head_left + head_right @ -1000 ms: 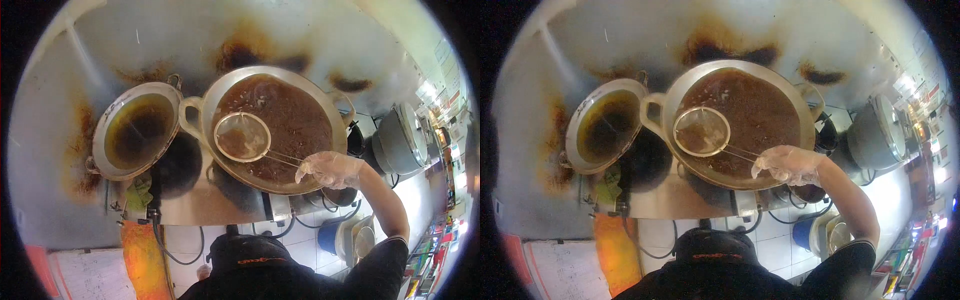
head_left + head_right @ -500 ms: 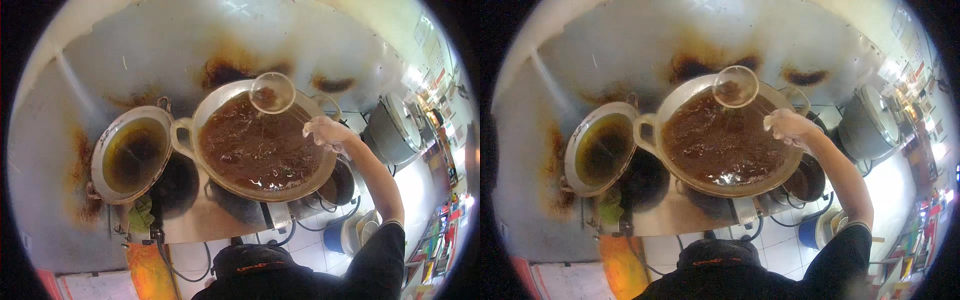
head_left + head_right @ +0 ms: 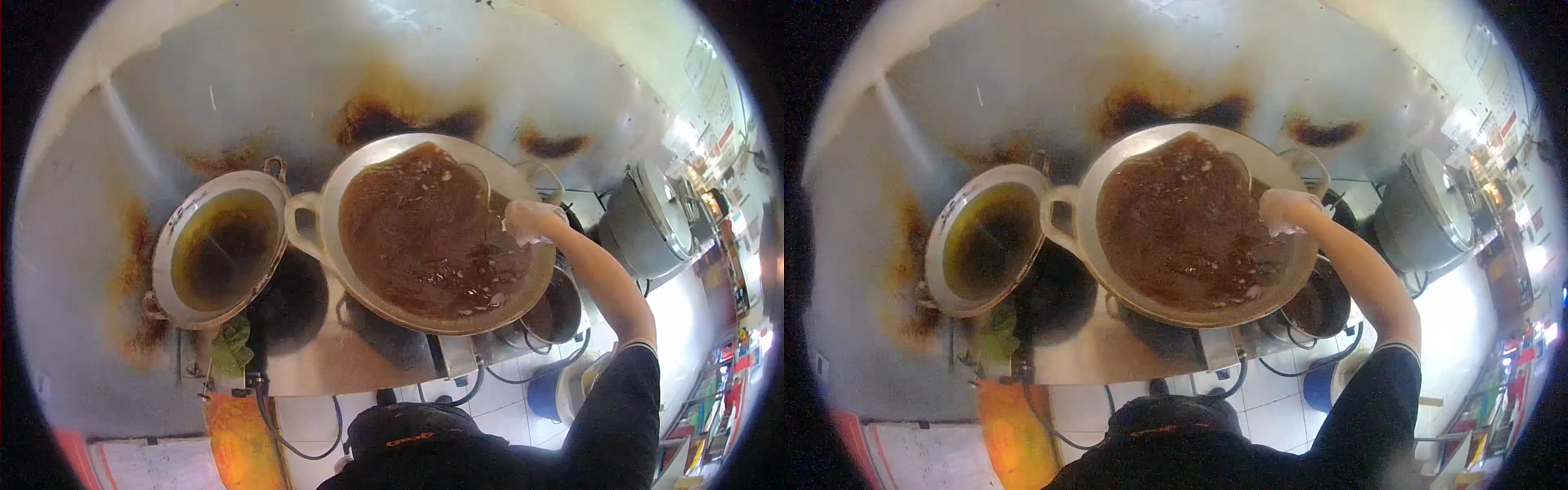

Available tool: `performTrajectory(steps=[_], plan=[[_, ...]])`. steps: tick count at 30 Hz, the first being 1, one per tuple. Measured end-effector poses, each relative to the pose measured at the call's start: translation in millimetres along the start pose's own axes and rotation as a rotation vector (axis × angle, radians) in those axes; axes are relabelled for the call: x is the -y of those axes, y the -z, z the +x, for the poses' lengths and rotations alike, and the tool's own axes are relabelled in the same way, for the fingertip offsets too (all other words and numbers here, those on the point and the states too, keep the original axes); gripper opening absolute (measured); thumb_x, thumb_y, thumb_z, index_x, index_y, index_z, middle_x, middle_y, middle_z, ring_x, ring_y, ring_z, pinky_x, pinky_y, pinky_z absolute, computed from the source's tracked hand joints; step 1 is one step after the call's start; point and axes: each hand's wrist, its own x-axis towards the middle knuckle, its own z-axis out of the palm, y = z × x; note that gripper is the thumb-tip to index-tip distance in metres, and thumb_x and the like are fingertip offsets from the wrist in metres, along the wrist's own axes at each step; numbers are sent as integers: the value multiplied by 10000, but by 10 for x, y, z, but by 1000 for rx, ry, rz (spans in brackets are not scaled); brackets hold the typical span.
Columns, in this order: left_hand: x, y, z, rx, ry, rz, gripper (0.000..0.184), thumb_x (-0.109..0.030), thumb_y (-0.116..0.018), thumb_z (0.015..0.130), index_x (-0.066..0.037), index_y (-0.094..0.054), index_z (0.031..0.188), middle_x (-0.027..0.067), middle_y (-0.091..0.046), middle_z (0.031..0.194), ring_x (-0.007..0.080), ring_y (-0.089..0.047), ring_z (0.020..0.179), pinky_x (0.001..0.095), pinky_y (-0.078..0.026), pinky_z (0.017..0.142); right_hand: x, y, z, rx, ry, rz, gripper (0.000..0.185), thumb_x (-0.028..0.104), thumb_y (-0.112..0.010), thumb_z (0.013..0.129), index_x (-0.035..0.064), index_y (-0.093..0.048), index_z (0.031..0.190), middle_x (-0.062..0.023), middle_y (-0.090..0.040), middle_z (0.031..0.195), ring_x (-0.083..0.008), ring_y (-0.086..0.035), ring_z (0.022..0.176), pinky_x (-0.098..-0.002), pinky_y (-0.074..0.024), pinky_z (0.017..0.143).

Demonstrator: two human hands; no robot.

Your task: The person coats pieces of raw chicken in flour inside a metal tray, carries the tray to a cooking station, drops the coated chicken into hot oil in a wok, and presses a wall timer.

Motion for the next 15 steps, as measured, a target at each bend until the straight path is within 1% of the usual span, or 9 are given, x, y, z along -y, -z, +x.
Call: performTrajectory(steps=[3,4,6,8,9,10,12,14,15], plan=[[-37,-39,-24,5,12,-6,225,-290,-619,835,-108,-622,704,82,-651,741,300,-654,741,452,-514,681,-68,-178,323,-86,87,166,166,217,-665,837,89,-761,881,-113,-730,821,-290,-714,767,-448,-554,581],[-41,-38,-31,3,19,-8,226,-291,-618,837,-107,-623,706,83,-651,742,300,-655,742,451,-515,682,-60,-197,408,-88,185,130,168,202,-652,837,85,-752,904,-114,-720,799,-283,-710,751,-457,-544,569],[-51,-61,-62,-1,20,-9,228,-294,-615,840,-106,-626,712,84,-652,745,299,-655,744,451,-515,685,73,-4,351,-92,284,93,173,187,-639,838,81,-743,928,-115,-711,776,-276,-705,735,-466,-533,558],[-43,-65,-64,1,25,-5,231,-298,-612,843,-104,-628,718,85,-653,749,298,-656,746,450,-515,688,245,292,163,2,247,318,198,174,-627,842,76,-712,992,-120,-679,723,-277,-685,663,-447,-525,554],[-47,-66,-59,2,26,-5,232,-299,-611,845,-104,-629,721,85,-654,750,298,-656,747,450,-516,689,311,423,58,-1,247,317,198,174,-627,842,76,-712,992,-120,-679,723,-277,-685,663,-447,-525,554],[-43,-59,-59,0,26,-4,233,-301,-610,846,-103,-630,724,86,-654,752,297,-656,748,449,-516,691,369,545,-45,14,266,485,177,169,-641,830,75,-683,974,-89,-659,757,-224,-662,663,-382,-506,516],[-49,-57,-59,-2,30,-4,236,-304,-607,849,-102,-632,730,87,-655,755,296,-657,750,449,-516,693,404,562,-57,27,289,650,164,165,-654,818,74,-655,955,-58,-639,791,-171,-638,664,-318,-488,478],[-50,-52,-80,-5,33,-3,239,-307,-604,853,-100,-634,735,88,-656,758,295,-657,752,448,-517,696,406,449,53,-58,459,866,116,182,-618,903,92,-664,961,13,-583,724,-99,-535,528,-287,-416,399],[-50,-55,-75,-5,35,-4,241,-309,-603,854,-100,-635,738,89,-656,760,295,-657,753,448,-517,698,470,548,-59,-59,466,861,116,182,-618,903,92,-664,961,13,-583,724,-99,-535,528,-287,-416,399]])
